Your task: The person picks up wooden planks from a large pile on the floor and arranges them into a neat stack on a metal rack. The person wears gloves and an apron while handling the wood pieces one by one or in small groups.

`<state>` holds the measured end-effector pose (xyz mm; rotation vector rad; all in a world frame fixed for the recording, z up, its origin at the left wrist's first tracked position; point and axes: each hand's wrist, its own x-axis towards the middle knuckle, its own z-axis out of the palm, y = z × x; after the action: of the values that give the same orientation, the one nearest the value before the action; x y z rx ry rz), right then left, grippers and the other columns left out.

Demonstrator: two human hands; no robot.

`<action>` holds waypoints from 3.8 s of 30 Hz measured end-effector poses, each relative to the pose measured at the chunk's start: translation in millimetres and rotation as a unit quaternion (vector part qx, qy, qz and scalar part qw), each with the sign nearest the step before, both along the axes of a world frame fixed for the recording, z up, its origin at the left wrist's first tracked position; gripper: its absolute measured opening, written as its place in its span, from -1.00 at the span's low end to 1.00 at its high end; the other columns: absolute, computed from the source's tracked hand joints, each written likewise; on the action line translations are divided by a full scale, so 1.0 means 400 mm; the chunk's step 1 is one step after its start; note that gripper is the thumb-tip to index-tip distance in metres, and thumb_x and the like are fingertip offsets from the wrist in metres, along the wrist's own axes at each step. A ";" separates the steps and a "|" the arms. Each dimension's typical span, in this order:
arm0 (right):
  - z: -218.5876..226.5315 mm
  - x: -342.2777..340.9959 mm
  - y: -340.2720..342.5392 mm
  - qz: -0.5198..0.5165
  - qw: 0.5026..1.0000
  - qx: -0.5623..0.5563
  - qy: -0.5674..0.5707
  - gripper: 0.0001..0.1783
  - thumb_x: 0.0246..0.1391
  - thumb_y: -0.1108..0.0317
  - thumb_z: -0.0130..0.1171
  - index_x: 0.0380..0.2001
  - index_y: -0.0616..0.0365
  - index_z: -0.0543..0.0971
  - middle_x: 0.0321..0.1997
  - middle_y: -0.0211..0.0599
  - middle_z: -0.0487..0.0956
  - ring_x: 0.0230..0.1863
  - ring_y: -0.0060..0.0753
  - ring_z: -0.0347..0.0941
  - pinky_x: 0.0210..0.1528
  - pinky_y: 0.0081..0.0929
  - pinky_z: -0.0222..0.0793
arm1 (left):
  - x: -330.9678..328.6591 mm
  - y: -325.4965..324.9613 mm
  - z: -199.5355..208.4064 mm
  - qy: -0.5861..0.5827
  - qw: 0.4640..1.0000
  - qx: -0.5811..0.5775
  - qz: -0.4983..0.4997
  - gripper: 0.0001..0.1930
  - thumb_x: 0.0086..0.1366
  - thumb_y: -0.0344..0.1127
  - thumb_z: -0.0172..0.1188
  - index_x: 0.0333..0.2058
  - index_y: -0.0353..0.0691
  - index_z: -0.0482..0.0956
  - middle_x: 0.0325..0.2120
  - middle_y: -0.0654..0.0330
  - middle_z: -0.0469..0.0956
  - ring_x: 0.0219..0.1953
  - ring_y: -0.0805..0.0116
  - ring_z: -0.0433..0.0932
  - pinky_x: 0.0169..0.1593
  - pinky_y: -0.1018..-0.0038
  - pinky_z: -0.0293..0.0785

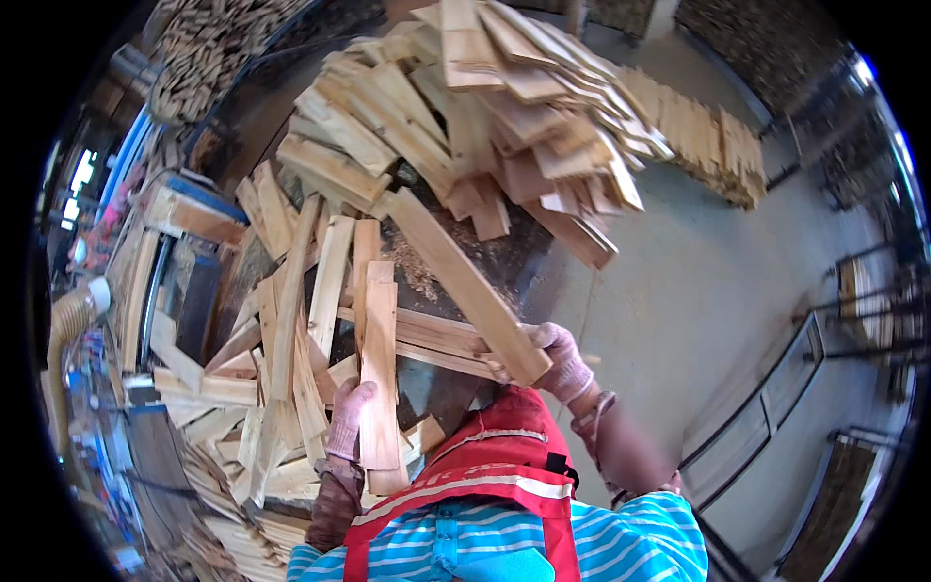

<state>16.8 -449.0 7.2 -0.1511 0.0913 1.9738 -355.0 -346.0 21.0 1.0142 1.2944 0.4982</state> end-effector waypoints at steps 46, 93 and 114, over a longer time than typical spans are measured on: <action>-0.246 0.226 -1.630 -0.490 0.512 -0.611 -0.353 -0.05 0.13 -0.02 0.29 0.44 0.16 0.11 0.20 0.18 0.53 0.19 0.18 0.51 0.22 -0.15 0.44 | 1.504 -1.614 -0.306 0.056 0.552 -0.128 -0.822 -0.53 0.17 -0.41 0.20 0.08 -0.42 0.48 -0.13 0.07 0.62 -0.17 0.27 0.64 -0.05 0.36 0.61; -0.725 0.112 -1.521 -0.280 0.409 -0.845 -0.202 -0.54 0.24 0.09 0.08 -0.07 0.31 0.61 0.06 0.06 0.62 0.11 0.11 0.54 0.16 -0.12 0.43 | 1.677 -1.991 -1.109 -0.021 -0.154 0.165 -0.974 -0.63 0.14 -0.11 0.23 -0.17 -0.22 0.66 -0.16 -0.17 0.64 -0.01 -0.20 0.59 0.07 0.02 0.52; -0.580 -0.118 -0.995 -0.265 0.219 -0.938 0.055 -0.77 0.02 0.35 0.22 -0.24 0.00 0.75 -0.17 -0.19 0.70 -0.07 -0.03 0.66 -0.11 -0.17 0.62 | 1.303 -2.245 -0.549 0.142 -0.332 -0.055 -0.931 -0.89 0.28 -0.43 0.13 -0.37 -0.07 0.39 -0.68 0.35 0.28 -0.65 0.49 0.34 -0.64 0.51 0.19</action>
<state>-30.4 -847.0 -224.9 -1.2649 2.2455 0.0123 166.0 -1244.1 -198.5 -1.1374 1.5068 2.3356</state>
